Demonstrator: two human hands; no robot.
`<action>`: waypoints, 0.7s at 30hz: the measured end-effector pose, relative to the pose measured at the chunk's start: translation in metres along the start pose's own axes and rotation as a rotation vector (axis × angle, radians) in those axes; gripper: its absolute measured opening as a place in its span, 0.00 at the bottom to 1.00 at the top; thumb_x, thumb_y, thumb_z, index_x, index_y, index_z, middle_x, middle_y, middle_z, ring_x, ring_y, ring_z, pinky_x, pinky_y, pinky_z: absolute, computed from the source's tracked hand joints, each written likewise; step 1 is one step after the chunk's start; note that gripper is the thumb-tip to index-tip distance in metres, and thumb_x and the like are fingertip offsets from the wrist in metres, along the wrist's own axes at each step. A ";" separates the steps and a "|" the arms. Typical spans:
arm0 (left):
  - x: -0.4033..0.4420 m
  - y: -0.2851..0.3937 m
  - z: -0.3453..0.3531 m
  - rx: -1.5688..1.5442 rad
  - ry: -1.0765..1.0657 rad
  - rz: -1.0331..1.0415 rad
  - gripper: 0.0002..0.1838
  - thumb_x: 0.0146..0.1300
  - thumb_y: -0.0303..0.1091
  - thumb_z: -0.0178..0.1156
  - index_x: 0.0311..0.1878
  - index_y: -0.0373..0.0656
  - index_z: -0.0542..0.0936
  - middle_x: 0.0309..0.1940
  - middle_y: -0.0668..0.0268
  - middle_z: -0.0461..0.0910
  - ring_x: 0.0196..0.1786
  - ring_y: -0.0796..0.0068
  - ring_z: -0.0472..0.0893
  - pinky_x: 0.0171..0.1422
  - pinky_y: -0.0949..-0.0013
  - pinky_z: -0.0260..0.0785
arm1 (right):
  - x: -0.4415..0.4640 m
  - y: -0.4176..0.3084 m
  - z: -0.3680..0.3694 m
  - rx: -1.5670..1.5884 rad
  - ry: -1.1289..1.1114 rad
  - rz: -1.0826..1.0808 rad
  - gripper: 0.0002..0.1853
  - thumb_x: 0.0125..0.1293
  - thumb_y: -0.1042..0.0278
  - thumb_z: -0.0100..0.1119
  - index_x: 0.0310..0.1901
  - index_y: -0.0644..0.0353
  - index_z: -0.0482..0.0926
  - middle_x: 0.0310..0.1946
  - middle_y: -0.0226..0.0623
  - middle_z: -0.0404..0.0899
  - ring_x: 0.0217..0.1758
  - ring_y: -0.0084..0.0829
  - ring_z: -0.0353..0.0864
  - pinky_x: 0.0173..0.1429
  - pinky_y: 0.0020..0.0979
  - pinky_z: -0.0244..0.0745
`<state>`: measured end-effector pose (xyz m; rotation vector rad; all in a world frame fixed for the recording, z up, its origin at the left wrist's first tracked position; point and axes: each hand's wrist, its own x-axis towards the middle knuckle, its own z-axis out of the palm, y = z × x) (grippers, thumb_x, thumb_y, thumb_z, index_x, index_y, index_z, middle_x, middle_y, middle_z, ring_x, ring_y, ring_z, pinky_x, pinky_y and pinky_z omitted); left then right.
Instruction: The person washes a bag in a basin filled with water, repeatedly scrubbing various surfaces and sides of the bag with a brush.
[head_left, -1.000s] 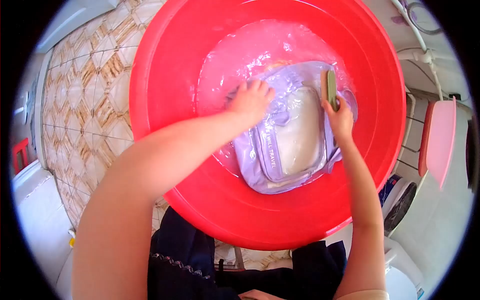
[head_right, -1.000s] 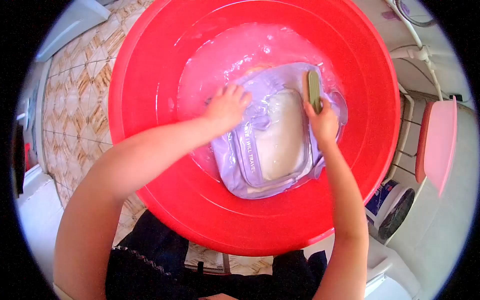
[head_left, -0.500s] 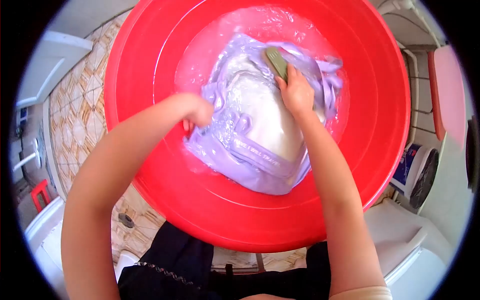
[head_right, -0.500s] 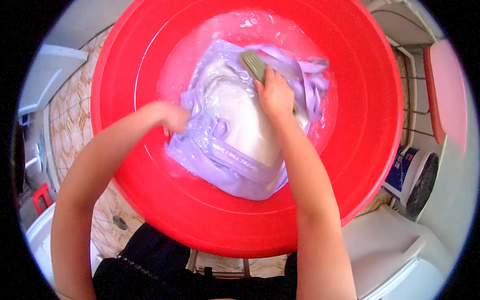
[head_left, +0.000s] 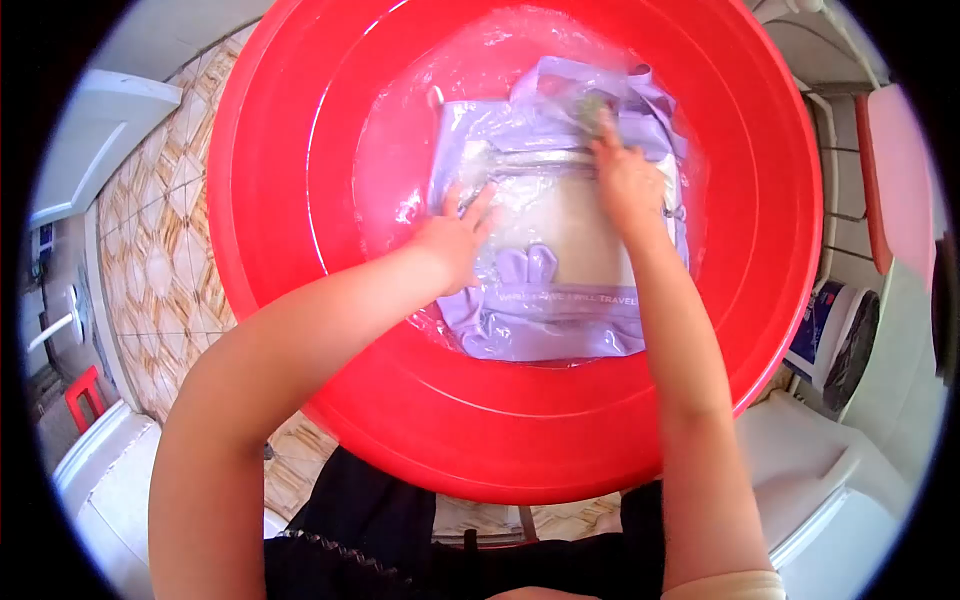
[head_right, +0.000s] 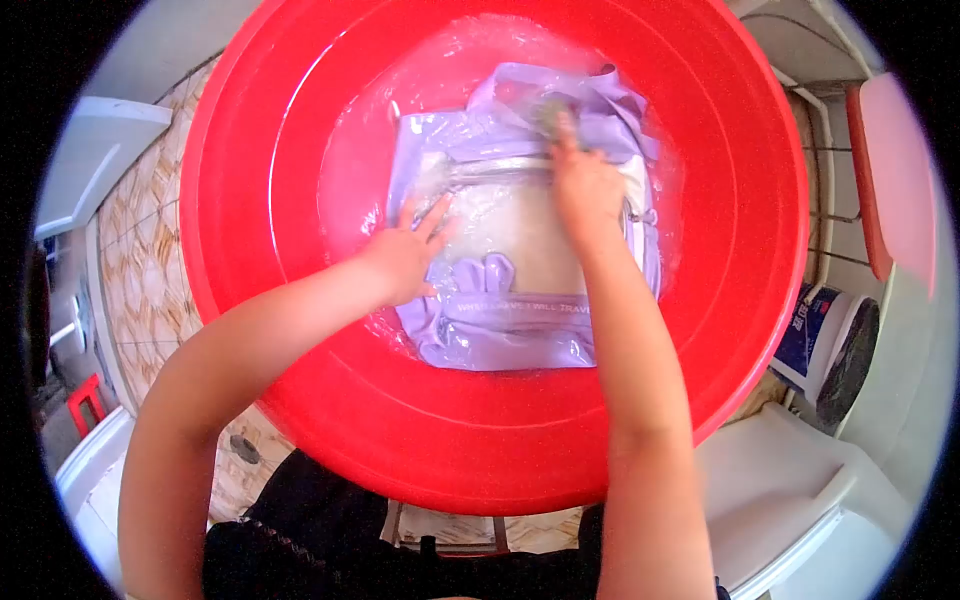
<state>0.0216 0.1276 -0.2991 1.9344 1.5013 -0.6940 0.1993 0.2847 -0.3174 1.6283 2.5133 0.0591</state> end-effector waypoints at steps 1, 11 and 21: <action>0.004 0.005 -0.001 0.027 0.001 0.014 0.51 0.54 0.55 0.62 0.73 0.47 0.44 0.74 0.56 0.30 0.73 0.39 0.38 0.64 0.53 0.63 | 0.005 0.005 0.003 -0.007 0.006 -0.008 0.27 0.70 0.49 0.39 0.69 0.35 0.53 0.29 0.49 0.79 0.30 0.46 0.81 0.31 0.47 0.75; 0.000 0.021 0.007 0.120 -0.065 -0.029 0.54 0.52 0.60 0.61 0.73 0.45 0.44 0.73 0.51 0.29 0.71 0.33 0.44 0.62 0.51 0.65 | -0.010 -0.004 0.004 -0.056 -0.036 -0.192 0.30 0.66 0.50 0.46 0.69 0.39 0.54 0.26 0.48 0.80 0.28 0.47 0.81 0.32 0.45 0.76; 0.005 0.026 0.011 0.195 -0.171 -0.075 0.52 0.53 0.58 0.61 0.72 0.41 0.47 0.73 0.49 0.29 0.71 0.33 0.41 0.63 0.53 0.63 | -0.040 -0.039 -0.036 0.010 -0.320 -0.255 0.31 0.66 0.50 0.45 0.70 0.38 0.51 0.30 0.47 0.81 0.33 0.49 0.81 0.38 0.49 0.74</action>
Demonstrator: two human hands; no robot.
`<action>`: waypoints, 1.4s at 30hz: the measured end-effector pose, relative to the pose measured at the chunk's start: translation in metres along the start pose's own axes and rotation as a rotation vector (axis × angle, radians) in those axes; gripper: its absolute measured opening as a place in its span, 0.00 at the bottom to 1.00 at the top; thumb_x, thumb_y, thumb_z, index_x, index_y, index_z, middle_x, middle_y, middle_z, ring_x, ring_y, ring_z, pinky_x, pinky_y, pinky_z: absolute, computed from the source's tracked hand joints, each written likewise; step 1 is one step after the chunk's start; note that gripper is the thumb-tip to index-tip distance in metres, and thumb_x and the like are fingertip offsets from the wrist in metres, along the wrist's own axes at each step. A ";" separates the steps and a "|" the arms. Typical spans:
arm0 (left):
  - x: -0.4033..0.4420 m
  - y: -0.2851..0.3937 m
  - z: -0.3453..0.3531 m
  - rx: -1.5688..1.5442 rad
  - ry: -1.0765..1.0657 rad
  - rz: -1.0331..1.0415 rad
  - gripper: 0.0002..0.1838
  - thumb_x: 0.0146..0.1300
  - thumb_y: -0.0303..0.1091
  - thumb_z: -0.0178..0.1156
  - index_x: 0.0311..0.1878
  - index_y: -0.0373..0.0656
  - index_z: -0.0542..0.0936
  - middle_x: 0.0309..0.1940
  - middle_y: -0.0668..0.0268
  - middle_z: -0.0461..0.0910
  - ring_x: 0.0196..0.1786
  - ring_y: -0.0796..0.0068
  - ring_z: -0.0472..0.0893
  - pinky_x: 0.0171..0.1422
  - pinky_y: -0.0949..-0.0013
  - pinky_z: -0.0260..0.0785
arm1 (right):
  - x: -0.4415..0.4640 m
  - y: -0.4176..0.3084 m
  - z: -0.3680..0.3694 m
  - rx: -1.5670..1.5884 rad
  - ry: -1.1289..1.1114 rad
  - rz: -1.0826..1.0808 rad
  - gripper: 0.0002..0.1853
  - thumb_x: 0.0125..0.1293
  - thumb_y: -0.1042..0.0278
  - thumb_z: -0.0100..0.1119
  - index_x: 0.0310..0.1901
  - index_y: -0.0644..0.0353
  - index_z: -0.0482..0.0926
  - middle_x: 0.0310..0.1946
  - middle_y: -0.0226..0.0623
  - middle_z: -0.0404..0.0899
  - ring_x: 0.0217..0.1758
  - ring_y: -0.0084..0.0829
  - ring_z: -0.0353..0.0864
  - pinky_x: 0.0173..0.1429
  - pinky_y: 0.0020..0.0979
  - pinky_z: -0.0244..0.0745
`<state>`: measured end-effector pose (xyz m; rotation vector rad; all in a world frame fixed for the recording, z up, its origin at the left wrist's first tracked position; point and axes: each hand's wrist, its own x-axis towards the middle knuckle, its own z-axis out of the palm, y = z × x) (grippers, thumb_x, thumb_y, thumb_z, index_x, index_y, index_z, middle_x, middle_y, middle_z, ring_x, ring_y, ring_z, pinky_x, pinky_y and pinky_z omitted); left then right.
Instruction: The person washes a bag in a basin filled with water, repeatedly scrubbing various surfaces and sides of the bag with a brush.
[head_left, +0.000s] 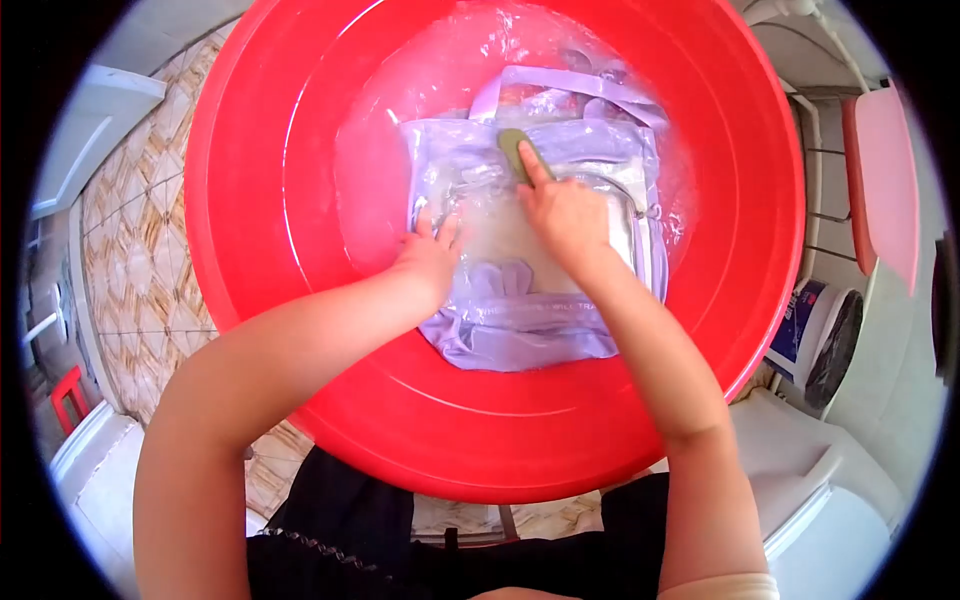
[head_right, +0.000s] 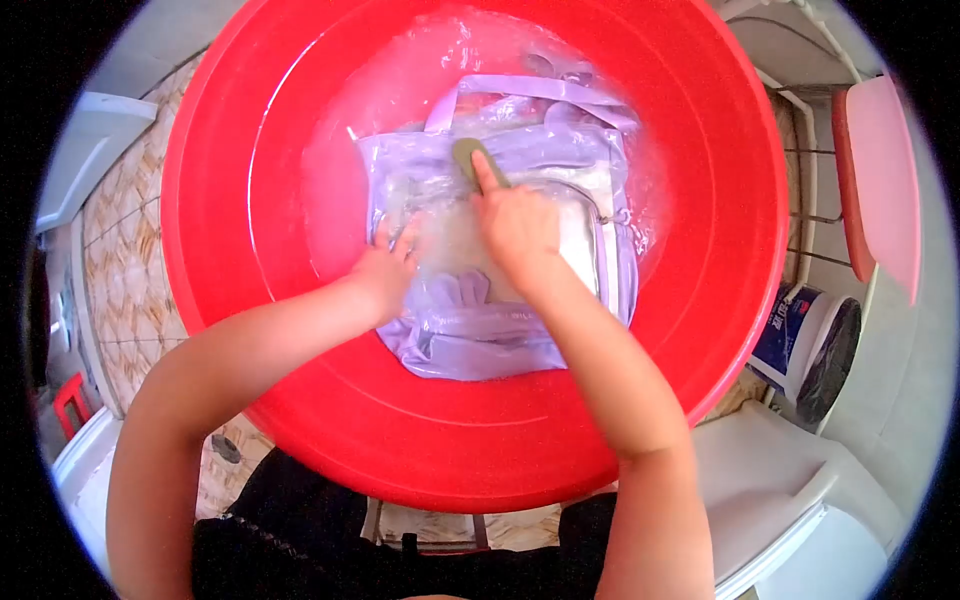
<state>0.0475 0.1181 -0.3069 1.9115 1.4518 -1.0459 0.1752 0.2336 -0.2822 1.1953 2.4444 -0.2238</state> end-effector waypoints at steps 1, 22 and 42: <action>-0.004 -0.002 0.001 -0.041 -0.012 -0.007 0.52 0.52 0.58 0.62 0.72 0.41 0.48 0.73 0.49 0.30 0.71 0.33 0.40 0.63 0.53 0.63 | 0.009 0.018 0.013 0.030 0.053 0.040 0.31 0.66 0.50 0.45 0.69 0.37 0.52 0.30 0.47 0.81 0.33 0.49 0.81 0.37 0.49 0.74; -0.010 -0.019 -0.039 -0.607 0.189 -0.072 0.49 0.56 0.70 0.48 0.69 0.38 0.56 0.68 0.48 0.56 0.72 0.46 0.51 0.71 0.53 0.50 | -0.011 0.150 0.069 1.829 -0.103 0.683 0.20 0.67 0.55 0.45 0.47 0.64 0.75 0.38 0.44 0.80 0.40 0.38 0.82 0.44 0.39 0.79; -0.099 -0.045 -0.099 -2.048 0.506 0.621 0.11 0.63 0.33 0.59 0.45 0.37 0.77 0.36 0.68 0.80 0.37 0.80 0.79 0.43 0.75 0.72 | -0.068 0.036 -0.142 1.701 0.307 0.105 0.04 0.52 0.77 0.57 0.28 0.64 0.71 0.16 0.27 0.68 0.13 0.19 0.64 0.18 0.21 0.58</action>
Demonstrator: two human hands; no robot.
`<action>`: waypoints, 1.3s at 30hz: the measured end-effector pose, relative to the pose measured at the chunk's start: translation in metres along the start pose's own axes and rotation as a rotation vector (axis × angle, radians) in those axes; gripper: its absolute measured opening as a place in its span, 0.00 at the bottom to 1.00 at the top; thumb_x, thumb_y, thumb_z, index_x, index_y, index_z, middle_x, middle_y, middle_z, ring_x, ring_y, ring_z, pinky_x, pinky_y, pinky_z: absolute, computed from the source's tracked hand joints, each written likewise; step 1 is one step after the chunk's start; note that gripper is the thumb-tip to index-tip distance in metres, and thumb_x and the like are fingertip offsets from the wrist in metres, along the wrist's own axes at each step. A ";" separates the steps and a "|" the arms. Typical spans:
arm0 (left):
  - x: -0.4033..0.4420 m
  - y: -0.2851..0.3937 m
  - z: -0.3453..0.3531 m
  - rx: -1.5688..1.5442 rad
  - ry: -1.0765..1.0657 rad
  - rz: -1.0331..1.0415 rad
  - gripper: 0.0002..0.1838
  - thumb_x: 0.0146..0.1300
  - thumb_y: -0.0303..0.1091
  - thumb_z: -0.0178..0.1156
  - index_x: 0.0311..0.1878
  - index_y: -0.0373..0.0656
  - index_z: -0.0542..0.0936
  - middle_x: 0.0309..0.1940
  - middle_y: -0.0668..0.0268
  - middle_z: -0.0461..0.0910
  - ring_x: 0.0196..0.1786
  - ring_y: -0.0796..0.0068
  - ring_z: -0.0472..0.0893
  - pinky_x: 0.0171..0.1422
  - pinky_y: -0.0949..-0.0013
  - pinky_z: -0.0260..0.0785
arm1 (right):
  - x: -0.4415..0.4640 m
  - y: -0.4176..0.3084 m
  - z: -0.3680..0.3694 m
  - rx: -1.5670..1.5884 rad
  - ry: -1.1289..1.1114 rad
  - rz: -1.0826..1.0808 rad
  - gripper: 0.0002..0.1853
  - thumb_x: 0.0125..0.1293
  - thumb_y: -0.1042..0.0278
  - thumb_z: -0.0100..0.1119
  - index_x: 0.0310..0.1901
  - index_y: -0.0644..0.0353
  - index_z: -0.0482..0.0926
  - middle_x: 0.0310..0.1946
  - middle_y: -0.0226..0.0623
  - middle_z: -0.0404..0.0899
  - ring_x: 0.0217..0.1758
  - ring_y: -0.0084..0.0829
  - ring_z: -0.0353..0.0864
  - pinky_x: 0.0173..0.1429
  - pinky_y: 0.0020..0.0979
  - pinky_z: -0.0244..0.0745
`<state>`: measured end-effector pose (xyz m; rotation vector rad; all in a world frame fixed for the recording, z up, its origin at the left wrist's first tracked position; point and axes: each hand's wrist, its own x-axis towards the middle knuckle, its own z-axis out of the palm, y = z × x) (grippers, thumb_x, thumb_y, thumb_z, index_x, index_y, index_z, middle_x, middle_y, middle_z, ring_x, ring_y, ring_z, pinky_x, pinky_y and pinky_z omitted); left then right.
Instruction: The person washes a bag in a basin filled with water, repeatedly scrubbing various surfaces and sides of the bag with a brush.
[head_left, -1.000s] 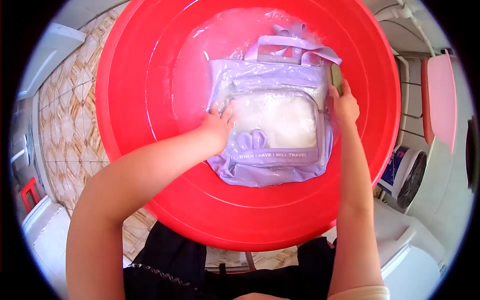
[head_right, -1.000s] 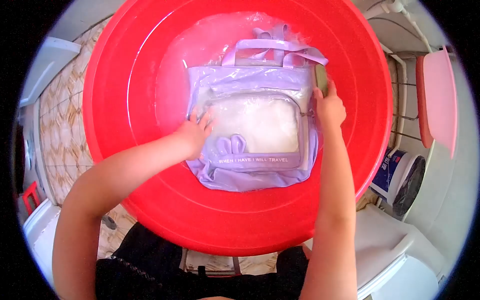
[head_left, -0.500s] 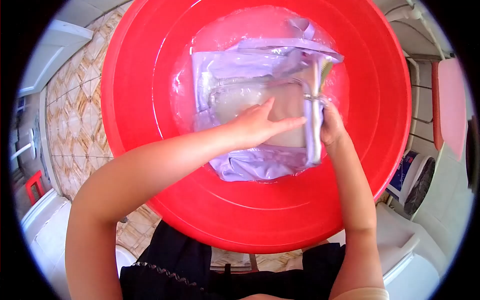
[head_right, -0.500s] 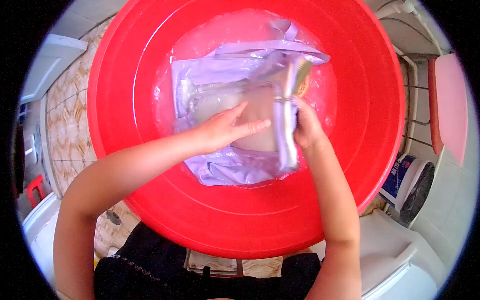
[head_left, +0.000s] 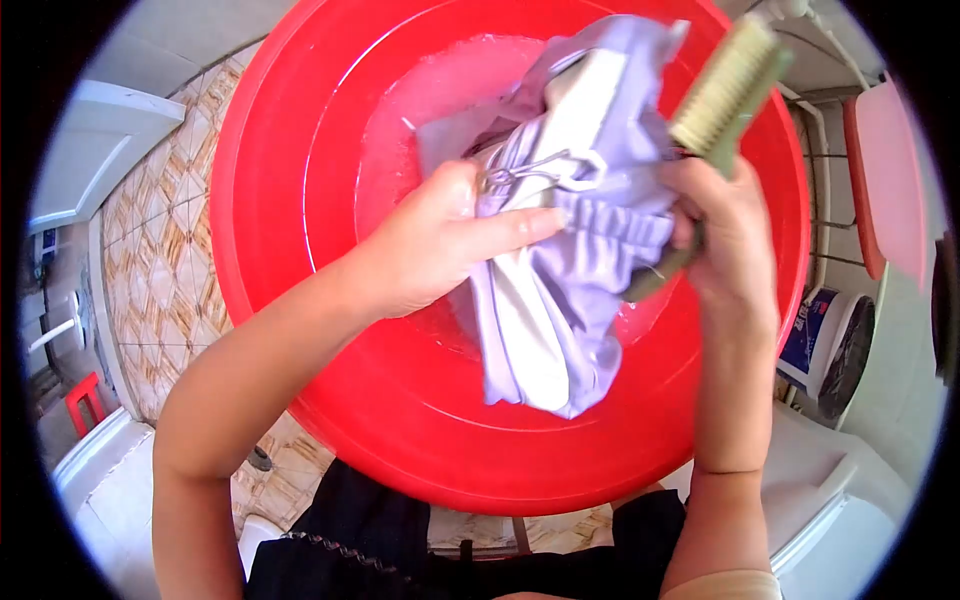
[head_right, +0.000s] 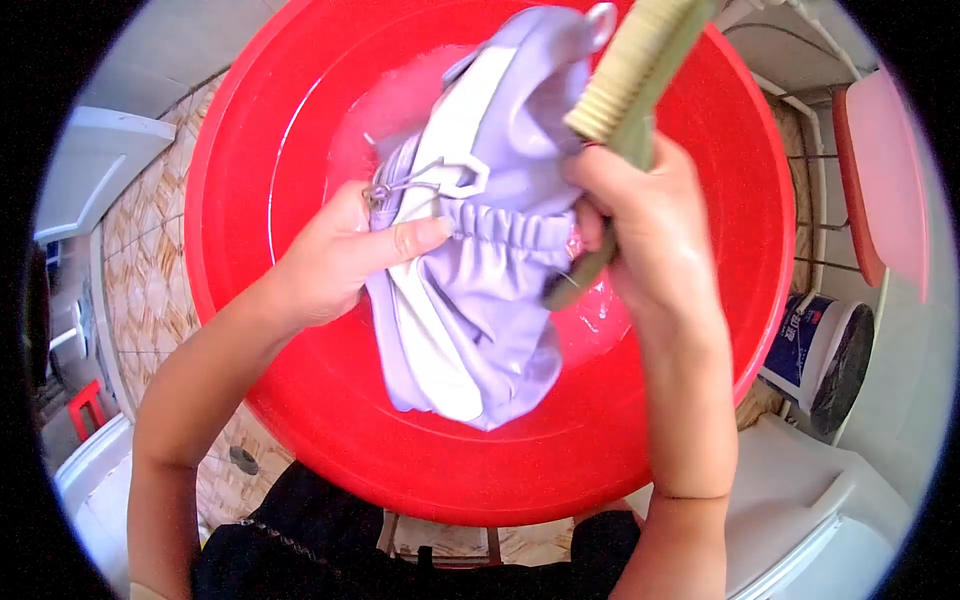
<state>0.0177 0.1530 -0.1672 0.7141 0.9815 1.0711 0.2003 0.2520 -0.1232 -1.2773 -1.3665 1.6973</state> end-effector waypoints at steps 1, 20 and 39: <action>0.001 0.008 0.004 -0.040 -0.048 0.049 0.11 0.62 0.33 0.60 0.45 0.37 0.77 0.36 0.68 0.80 0.38 0.80 0.79 0.44 0.75 0.72 | -0.004 -0.013 -0.005 -0.013 0.005 -0.056 0.03 0.52 0.77 0.56 0.28 0.64 0.72 0.15 0.26 0.67 0.13 0.18 0.63 0.18 0.21 0.57; 0.035 -0.049 -0.131 0.995 0.954 -0.303 0.22 0.59 0.46 0.61 0.47 0.37 0.79 0.39 0.55 0.82 0.41 0.58 0.82 0.45 0.62 0.72 | 0.078 0.143 -0.097 -0.847 0.211 0.274 0.36 0.56 0.50 0.63 0.63 0.57 0.64 0.46 0.43 0.79 0.44 0.36 0.80 0.47 0.35 0.73; 0.047 -0.132 -0.151 1.191 0.377 -0.362 0.29 0.58 0.46 0.56 0.60 0.43 0.63 0.51 0.45 0.74 0.56 0.47 0.73 0.60 0.52 0.65 | 0.044 0.178 0.064 -1.532 -0.325 -0.440 0.26 0.69 0.47 0.40 0.68 0.31 0.54 0.31 0.48 0.77 0.28 0.45 0.81 0.32 0.45 0.76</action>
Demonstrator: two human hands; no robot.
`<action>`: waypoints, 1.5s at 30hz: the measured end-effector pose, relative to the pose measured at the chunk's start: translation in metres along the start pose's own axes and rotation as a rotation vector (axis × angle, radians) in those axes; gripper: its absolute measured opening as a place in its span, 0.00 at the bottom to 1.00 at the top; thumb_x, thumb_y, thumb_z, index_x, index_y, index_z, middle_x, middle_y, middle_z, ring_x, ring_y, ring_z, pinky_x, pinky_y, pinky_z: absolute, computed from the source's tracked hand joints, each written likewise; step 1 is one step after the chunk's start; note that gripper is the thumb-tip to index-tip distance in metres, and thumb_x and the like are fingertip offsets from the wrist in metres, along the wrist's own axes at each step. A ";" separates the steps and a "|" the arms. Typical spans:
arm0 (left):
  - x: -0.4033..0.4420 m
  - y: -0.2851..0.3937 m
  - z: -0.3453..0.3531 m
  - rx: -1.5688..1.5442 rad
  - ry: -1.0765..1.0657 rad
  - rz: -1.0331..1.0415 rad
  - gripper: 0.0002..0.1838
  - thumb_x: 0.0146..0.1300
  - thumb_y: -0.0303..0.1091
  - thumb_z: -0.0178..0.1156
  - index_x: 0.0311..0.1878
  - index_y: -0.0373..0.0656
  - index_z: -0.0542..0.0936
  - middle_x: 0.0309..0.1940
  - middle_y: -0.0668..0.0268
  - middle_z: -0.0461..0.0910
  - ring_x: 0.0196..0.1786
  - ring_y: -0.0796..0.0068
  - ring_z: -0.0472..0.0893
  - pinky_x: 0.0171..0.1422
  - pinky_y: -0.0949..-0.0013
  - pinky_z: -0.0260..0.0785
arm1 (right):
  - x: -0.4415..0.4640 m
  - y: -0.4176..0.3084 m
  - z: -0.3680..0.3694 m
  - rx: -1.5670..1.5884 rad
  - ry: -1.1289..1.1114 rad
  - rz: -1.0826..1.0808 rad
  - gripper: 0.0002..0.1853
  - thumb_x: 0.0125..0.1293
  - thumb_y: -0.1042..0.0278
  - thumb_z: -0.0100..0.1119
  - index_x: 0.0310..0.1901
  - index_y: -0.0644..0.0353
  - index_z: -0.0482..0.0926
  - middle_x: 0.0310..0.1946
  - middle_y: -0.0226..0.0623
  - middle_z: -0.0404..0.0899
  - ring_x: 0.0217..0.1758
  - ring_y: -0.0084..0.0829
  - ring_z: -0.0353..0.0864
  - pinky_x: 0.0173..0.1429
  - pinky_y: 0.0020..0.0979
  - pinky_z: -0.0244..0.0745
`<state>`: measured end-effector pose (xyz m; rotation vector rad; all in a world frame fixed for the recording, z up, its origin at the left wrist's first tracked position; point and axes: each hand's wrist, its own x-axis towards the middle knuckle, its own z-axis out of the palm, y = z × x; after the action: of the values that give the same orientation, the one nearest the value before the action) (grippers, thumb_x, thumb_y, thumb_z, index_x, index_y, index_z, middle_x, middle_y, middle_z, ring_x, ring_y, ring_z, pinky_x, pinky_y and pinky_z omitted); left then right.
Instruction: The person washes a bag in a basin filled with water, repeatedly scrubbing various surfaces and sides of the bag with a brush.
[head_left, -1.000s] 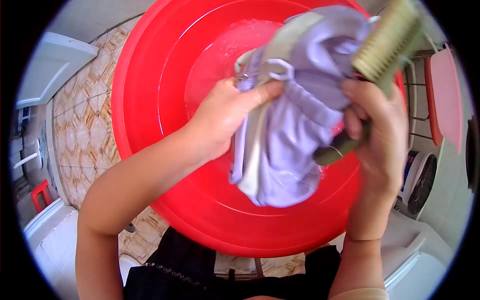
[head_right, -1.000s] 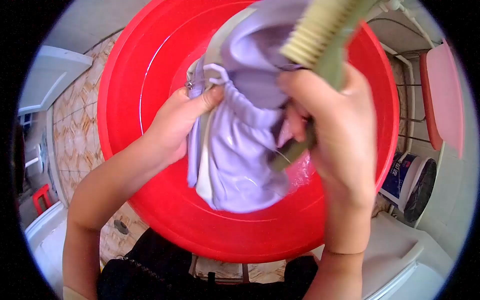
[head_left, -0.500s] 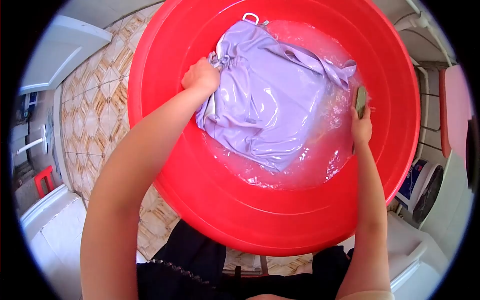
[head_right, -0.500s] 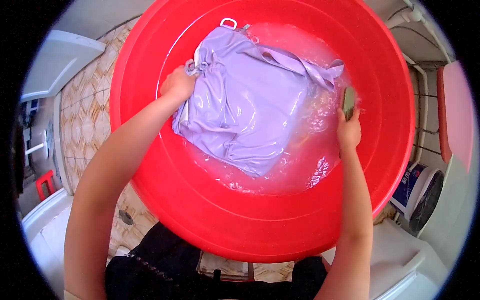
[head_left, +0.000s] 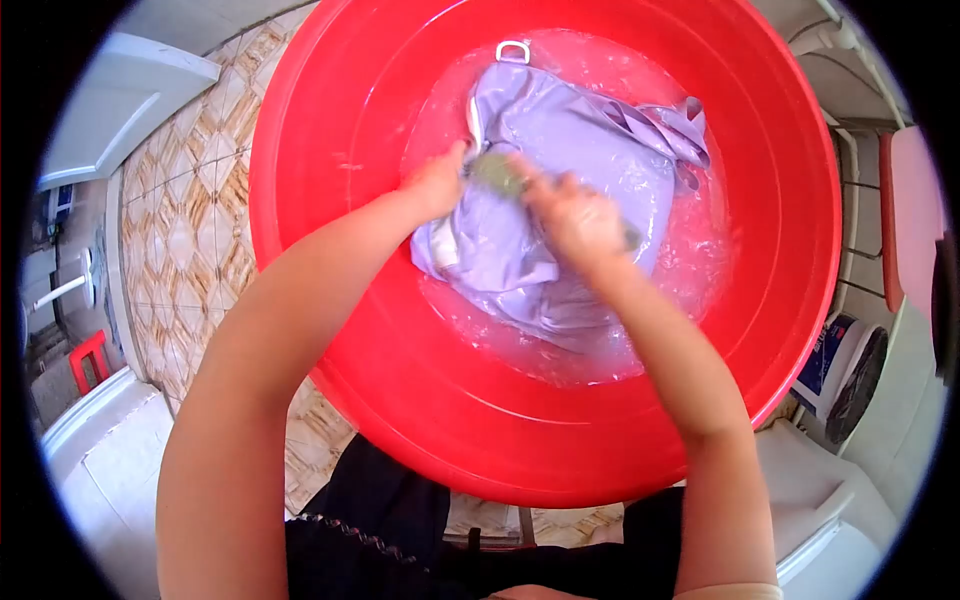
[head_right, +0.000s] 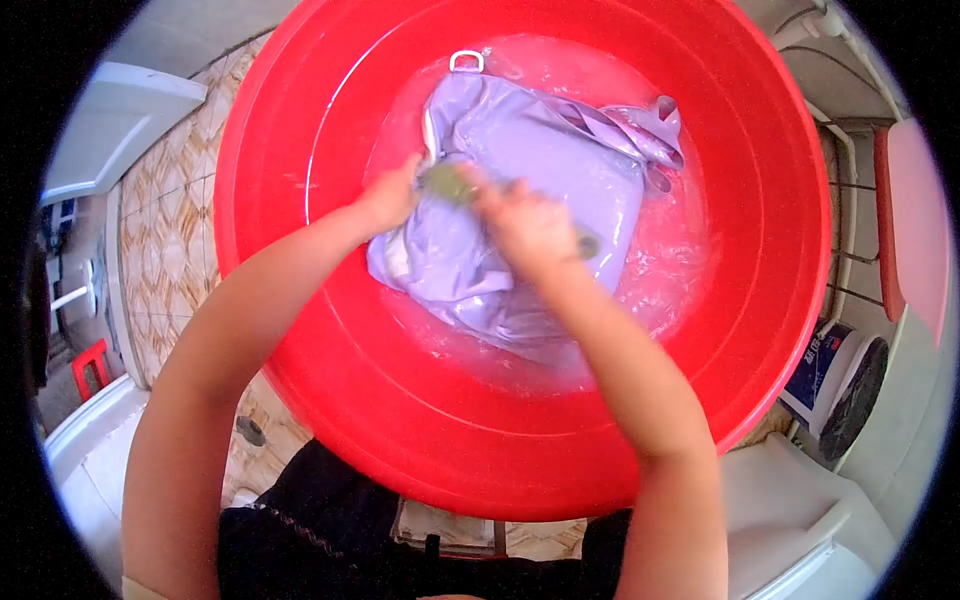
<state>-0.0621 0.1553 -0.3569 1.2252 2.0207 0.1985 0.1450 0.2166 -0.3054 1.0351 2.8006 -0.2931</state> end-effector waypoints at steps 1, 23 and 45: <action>-0.001 0.005 0.001 -0.004 0.004 -0.003 0.29 0.58 0.46 0.56 0.60 0.43 0.63 0.51 0.45 0.74 0.56 0.47 0.73 0.60 0.52 0.65 | 0.011 0.033 0.013 -0.063 0.055 0.054 0.26 0.69 0.47 0.40 0.68 0.31 0.55 0.31 0.47 0.76 0.28 0.43 0.81 0.30 0.44 0.76; -0.100 0.059 0.050 0.648 -0.520 0.618 0.41 0.64 0.50 0.50 0.73 0.48 0.43 0.74 0.57 0.36 0.76 0.63 0.35 0.73 0.43 0.32 | -0.058 0.078 -0.026 0.628 0.259 0.436 0.26 0.67 0.56 0.51 0.66 0.41 0.62 0.49 0.51 0.77 0.44 0.46 0.81 0.45 0.38 0.75; -0.085 0.069 0.040 0.885 -0.604 0.631 0.41 0.57 0.32 0.54 0.73 0.55 0.46 0.75 0.67 0.33 0.76 0.70 0.33 0.71 0.35 0.34 | 0.018 0.003 0.023 -0.039 0.069 -0.138 0.26 0.66 0.52 0.49 0.66 0.33 0.61 0.31 0.46 0.76 0.29 0.43 0.81 0.30 0.42 0.76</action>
<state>0.0346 0.1135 -0.3077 2.1166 1.1277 -0.7640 0.1352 0.2249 -0.3314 0.8621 2.9326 -0.2205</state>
